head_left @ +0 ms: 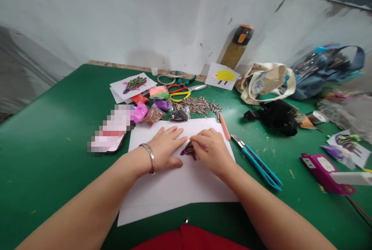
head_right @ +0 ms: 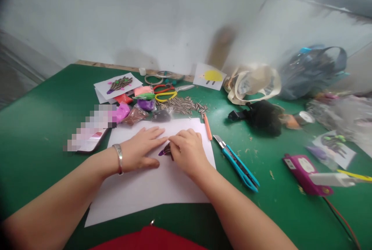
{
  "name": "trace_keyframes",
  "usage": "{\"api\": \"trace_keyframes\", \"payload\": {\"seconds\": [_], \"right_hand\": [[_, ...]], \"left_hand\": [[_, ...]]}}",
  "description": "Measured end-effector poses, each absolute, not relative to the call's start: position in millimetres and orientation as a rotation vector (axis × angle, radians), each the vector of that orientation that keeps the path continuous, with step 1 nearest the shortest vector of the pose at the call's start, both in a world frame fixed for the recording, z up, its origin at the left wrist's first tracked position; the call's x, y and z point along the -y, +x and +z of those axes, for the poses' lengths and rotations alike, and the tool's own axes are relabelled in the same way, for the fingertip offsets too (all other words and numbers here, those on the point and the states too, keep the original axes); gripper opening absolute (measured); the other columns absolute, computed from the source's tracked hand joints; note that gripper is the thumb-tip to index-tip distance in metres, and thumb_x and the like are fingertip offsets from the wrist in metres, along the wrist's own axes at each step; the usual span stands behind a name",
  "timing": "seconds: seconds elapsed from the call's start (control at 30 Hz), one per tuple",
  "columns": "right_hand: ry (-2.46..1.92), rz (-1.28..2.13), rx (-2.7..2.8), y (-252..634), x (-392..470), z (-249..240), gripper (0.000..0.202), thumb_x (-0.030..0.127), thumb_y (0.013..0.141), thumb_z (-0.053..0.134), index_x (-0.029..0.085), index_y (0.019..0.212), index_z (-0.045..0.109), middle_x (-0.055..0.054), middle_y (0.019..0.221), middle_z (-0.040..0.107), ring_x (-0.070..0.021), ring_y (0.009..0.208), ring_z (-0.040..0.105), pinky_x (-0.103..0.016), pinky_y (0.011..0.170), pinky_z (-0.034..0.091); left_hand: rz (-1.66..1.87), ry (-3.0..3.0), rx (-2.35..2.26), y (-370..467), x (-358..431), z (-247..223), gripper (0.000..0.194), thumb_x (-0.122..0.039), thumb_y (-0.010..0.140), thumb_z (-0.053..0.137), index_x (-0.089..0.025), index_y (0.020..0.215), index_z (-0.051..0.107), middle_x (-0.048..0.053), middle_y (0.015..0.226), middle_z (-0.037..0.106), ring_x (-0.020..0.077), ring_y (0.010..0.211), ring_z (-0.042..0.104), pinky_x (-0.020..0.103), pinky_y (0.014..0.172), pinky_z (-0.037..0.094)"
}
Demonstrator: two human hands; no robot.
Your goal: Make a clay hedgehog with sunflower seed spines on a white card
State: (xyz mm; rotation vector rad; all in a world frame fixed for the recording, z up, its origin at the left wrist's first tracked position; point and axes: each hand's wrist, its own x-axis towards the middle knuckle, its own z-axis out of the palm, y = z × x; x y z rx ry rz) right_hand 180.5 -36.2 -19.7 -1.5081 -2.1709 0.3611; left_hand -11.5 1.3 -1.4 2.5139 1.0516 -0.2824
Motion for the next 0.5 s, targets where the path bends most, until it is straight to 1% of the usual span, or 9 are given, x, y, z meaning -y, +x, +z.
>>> {"api": "trace_keyframes", "payload": {"seconds": [0.03,0.1,0.17,0.23,0.3,0.37,0.5], "right_hand": [[-1.494,0.348,2.141,185,35,-19,0.019,0.018,0.086,0.053,0.024,0.090,0.071,-0.003,0.083,0.066,-0.0193,0.082,0.051,-0.033,0.074,0.034],[-1.473,0.329,2.115,193,32,-17,0.020,0.015,0.084,0.054,0.022,0.090,0.072,-0.004,0.083,0.066,-0.0193,0.082,0.052,-0.033,0.075,0.036],[-1.463,0.321,2.125,200,30,-14,0.022,0.012,0.083,0.052,0.022,0.089,0.072,-0.004,0.083,0.067,-0.0193,0.081,0.053,-0.034,0.075,0.038],[-1.455,0.314,2.151,204,29,-11,0.024,0.012,0.083,0.051,0.022,0.088,0.072,-0.003,0.082,0.067,-0.0192,0.080,0.053,-0.034,0.076,0.038],[-1.454,0.315,2.187,208,28,-9,0.023,0.012,0.083,0.052,0.022,0.085,0.072,-0.003,0.081,0.067,-0.0187,0.079,0.053,-0.036,0.080,0.037],[-1.473,0.340,2.231,210,27,-7,0.022,0.014,0.083,0.053,0.023,0.083,0.073,-0.003,0.080,0.067,-0.0183,0.079,0.053,-0.036,0.081,0.037],[-1.546,0.413,2.309,209,26,-8,0.021,0.016,0.085,0.054,0.023,0.079,0.073,-0.003,0.076,0.066,-0.0176,0.078,0.052,-0.032,0.076,0.036]], "left_hand": [[-0.273,2.525,-1.045,-12,-1,0,0.070,-0.047,0.074,0.064,-0.023,0.135,0.041,0.015,0.150,0.028,0.0362,0.136,0.023,0.061,0.106,0.021],[-0.244,2.552,-1.028,-13,0,3,0.061,-0.047,0.078,0.061,-0.020,0.130,0.047,0.016,0.145,0.036,0.0359,0.132,0.030,0.058,0.104,0.027],[-0.199,2.585,-1.013,-14,2,8,0.050,-0.047,0.081,0.058,-0.019,0.122,0.054,0.015,0.136,0.047,0.0337,0.125,0.039,0.051,0.100,0.035],[-0.141,2.622,-1.013,-14,5,13,0.040,-0.046,0.084,0.056,-0.019,0.113,0.058,0.012,0.126,0.054,0.0311,0.118,0.045,0.045,0.098,0.037],[-0.109,2.638,-1.003,-13,8,16,0.034,-0.044,0.084,0.057,-0.020,0.107,0.060,0.010,0.119,0.056,0.0301,0.115,0.046,0.044,0.096,0.038],[-0.124,2.631,-0.985,-11,9,17,0.032,-0.041,0.083,0.060,-0.020,0.107,0.061,0.009,0.115,0.057,0.0295,0.112,0.047,0.043,0.094,0.039],[-0.172,2.615,-0.974,-8,8,14,0.033,-0.037,0.083,0.061,-0.021,0.111,0.059,0.009,0.112,0.057,0.0288,0.110,0.047,0.043,0.093,0.040]]}}
